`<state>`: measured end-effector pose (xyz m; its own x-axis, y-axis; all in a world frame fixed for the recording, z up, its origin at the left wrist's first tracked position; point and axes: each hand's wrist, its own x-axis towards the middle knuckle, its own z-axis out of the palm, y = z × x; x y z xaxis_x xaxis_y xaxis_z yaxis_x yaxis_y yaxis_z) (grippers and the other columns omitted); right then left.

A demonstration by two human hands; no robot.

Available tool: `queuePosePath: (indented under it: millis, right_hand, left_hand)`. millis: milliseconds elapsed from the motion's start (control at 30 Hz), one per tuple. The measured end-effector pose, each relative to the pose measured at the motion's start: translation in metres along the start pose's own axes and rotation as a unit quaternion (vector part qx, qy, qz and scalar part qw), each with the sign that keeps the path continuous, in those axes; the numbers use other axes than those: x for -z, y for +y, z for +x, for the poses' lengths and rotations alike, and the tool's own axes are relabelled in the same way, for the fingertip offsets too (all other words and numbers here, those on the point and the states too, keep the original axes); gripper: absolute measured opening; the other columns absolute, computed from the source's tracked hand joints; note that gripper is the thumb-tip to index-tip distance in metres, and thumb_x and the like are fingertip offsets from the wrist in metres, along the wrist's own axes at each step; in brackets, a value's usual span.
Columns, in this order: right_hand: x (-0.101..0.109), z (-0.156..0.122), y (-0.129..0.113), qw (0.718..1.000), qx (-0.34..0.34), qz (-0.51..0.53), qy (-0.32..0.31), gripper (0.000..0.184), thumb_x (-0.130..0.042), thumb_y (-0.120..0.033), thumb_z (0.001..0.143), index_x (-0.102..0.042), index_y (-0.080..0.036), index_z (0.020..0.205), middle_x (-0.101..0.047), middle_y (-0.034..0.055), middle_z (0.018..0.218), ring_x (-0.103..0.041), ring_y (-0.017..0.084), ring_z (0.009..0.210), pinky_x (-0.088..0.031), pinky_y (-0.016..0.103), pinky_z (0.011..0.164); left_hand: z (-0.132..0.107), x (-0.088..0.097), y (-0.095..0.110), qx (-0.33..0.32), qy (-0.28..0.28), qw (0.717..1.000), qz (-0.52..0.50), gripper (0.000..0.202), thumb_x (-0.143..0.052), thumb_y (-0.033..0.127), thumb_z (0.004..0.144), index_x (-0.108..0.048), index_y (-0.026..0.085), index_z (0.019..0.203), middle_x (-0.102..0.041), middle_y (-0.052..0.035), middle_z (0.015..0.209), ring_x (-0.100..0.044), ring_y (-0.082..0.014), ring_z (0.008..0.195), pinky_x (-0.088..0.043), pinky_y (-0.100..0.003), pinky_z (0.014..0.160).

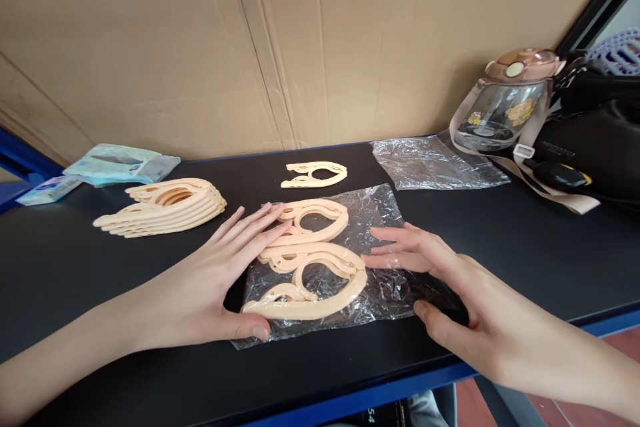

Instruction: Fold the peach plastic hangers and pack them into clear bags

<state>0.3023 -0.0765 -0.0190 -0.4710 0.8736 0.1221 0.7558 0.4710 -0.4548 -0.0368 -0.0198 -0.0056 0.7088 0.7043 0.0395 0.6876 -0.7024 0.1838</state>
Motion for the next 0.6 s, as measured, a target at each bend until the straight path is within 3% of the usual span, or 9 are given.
queuePosePath:
  millis: [133,333,500,600]
  right_hand:
    - [0.0015,0.0021,-0.0001,1.0,-0.004,0.012,-0.017,0.057,-0.051,-0.032,0.089,-0.038,-0.045,0.143,-0.043,-0.0036,0.151,-0.038,0.032,0.139,-0.052,0.048,0.1]
    - [0.0027,0.0034,-0.0014,0.999,0.016,-0.008,-0.036,0.067,-0.05,-0.029,0.088,-0.026,-0.045,0.148,-0.041,-0.0041,0.153,-0.036,0.03,0.14,-0.05,0.048,0.102]
    - [0.0008,0.0039,-0.003,0.999,0.026,-0.023,-0.036,0.072,-0.05,-0.023,0.085,-0.025,-0.045,0.149,-0.041,-0.0038,0.153,-0.034,0.031,0.141,-0.05,0.049,0.101]
    - [0.0057,0.0084,-0.0023,0.998,0.039,-0.035,-0.035,0.071,-0.049,-0.022,0.083,-0.028,-0.047,0.147,-0.045,-0.004,0.15,-0.041,0.031,0.137,-0.052,0.049,0.098]
  left_hand:
    - [-0.0001,0.0006,-0.003,-0.016,-0.023,1.0,0.009,0.106,-0.05,0.08,0.075,-0.011,0.023,0.155,-0.012,-0.0085,0.163,-0.007,-0.0317,0.149,-0.005,-0.055,0.121]
    - [-0.0003,-0.0003,-0.0052,-0.017,-0.014,1.0,0.003,0.106,-0.053,0.078,0.075,-0.012,0.023,0.155,-0.014,-0.009,0.162,-0.009,-0.0335,0.149,-0.007,-0.057,0.12]
    - [0.0001,0.0,-0.0059,-0.02,-0.014,1.0,-0.007,0.104,-0.055,0.076,0.075,-0.012,0.024,0.155,-0.014,-0.0092,0.162,-0.01,-0.0355,0.148,-0.006,-0.059,0.119]
    - [0.0005,0.0008,-0.0058,-0.016,-0.021,1.0,-0.001,0.105,-0.053,0.078,0.075,-0.014,0.023,0.155,-0.013,-0.0096,0.162,-0.009,-0.0349,0.148,-0.005,-0.058,0.12]
